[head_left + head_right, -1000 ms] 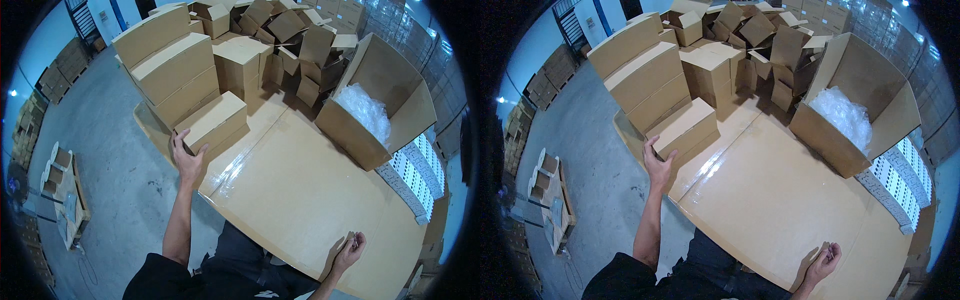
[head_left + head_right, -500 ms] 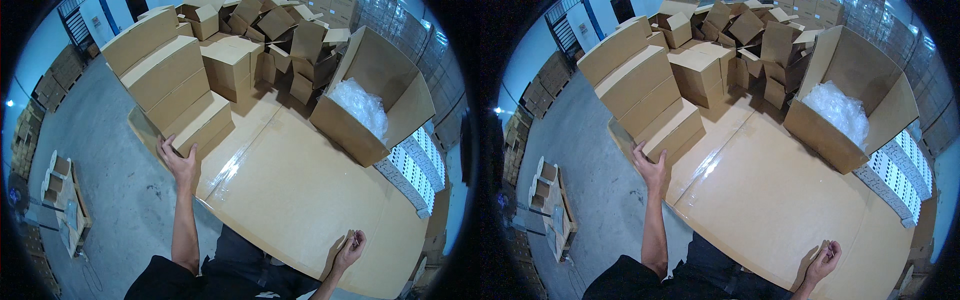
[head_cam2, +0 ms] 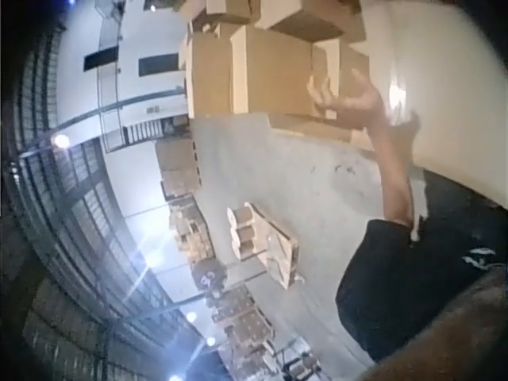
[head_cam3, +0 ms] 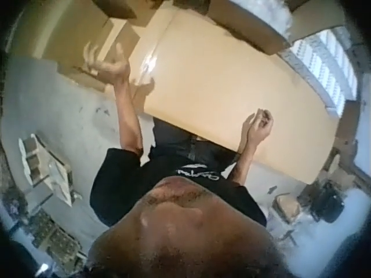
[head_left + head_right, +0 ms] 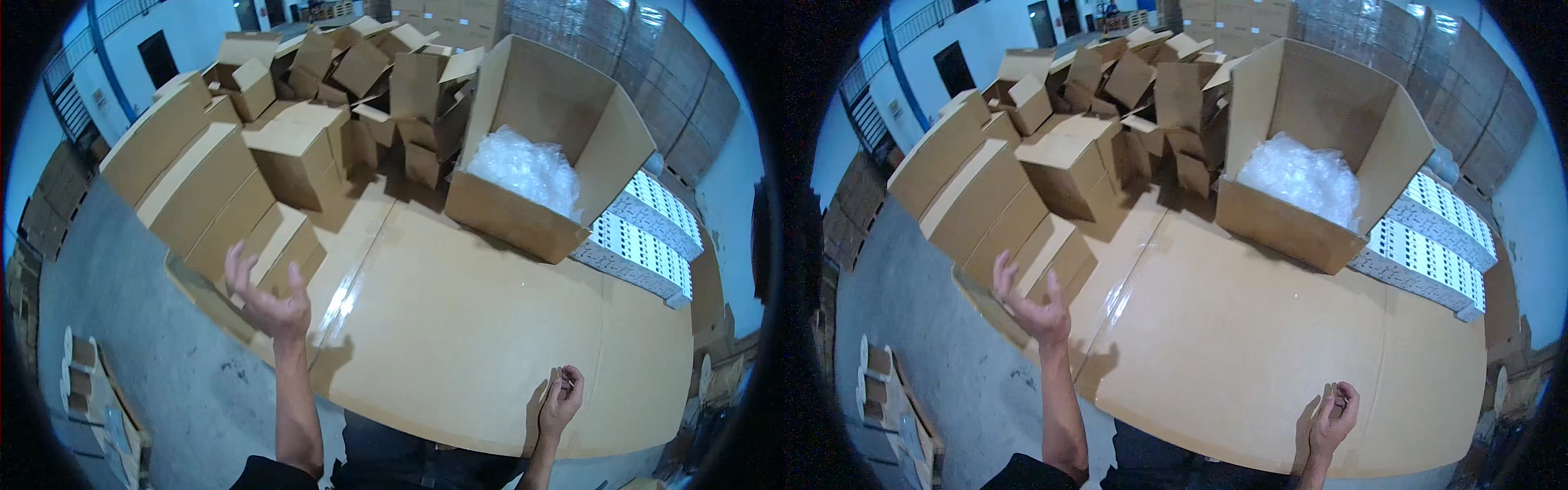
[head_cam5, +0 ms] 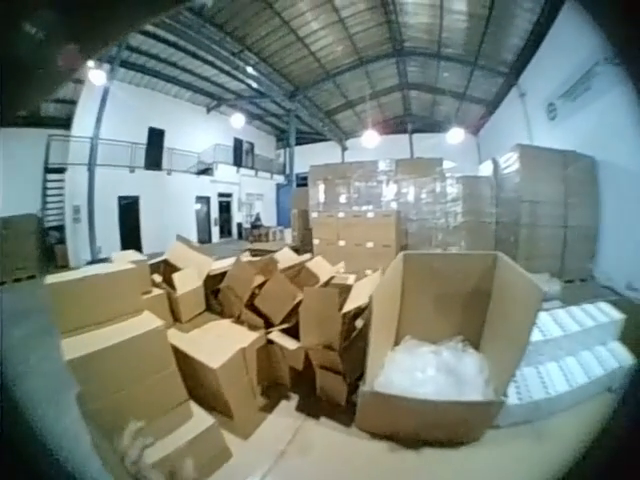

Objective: Packing small white boxes into larger cardboard boxes with bubble wrap.

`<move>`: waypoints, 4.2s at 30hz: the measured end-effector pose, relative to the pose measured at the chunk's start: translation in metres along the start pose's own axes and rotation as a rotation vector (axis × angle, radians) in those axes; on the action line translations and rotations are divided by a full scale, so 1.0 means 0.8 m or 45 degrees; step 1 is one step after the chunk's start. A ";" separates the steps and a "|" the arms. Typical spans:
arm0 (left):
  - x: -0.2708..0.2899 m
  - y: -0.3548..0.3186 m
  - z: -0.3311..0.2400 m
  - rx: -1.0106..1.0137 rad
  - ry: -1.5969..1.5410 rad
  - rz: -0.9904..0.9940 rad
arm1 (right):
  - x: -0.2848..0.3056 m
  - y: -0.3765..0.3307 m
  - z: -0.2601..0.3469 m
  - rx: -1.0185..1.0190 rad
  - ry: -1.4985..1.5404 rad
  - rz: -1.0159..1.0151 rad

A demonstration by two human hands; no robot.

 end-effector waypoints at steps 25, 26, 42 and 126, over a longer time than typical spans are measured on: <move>-0.543 0.125 -0.234 -1.162 0.150 1.475 | 0.010 0.003 -0.008 0.068 -0.132 -0.119; -0.545 0.129 -0.227 -1.160 0.148 1.470 | 0.009 0.003 -0.011 0.095 -0.140 -0.114; -0.434 0.373 -0.286 -1.032 -0.041 0.712 | 0.012 0.001 -0.010 0.124 -0.171 -0.114; -0.140 -0.252 -0.110 1.415 -1.031 1.140 | -0.357 0.006 0.126 -0.826 0.584 0.858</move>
Point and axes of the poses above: each hand's wrist, its own y-axis towards the middle knuckle, its own x-axis out of the back of the hand, z = x × y, the point moved 9 cm from there along y, towards the middle knuckle, and after that the axes turned 15 degrees about -z, right-handed, at the moved point
